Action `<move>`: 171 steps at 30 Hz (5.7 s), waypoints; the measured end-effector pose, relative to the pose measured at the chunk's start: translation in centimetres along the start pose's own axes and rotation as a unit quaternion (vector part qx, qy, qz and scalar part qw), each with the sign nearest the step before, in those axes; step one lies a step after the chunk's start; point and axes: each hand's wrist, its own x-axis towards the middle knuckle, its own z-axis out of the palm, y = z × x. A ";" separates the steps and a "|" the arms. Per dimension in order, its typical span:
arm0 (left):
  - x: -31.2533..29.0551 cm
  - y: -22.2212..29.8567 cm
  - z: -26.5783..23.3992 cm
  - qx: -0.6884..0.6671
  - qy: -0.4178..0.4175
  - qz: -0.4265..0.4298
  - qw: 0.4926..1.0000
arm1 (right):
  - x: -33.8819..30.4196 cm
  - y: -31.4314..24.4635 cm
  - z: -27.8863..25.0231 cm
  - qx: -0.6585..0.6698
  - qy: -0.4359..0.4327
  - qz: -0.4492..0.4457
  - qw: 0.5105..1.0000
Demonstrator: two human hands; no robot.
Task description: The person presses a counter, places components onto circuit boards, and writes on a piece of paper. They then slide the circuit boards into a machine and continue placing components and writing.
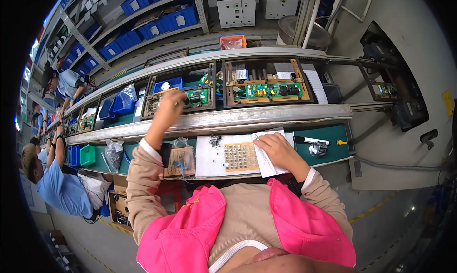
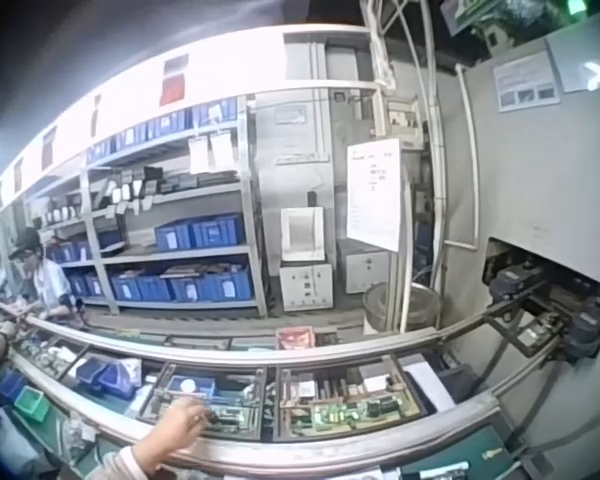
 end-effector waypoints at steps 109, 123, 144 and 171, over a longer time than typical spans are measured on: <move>-7.1 -14.9 -1.2 0.021 0.123 -0.383 0.915 | 11.2 9.4 -0.7 -0.195 -0.118 0.317 0.921; -7.8 -16.5 -0.8 0.031 0.100 -0.353 0.930 | 9.8 11.1 -1.4 -0.218 -0.077 0.353 0.907; -7.4 -16.4 -1.1 0.026 0.091 -0.317 0.944 | 5.2 16.6 -6.0 -0.220 -0.079 0.442 0.866; -7.2 -16.5 -0.8 0.025 0.103 -0.316 0.943 | 0.5 23.1 -10.4 -0.269 -0.067 0.554 0.785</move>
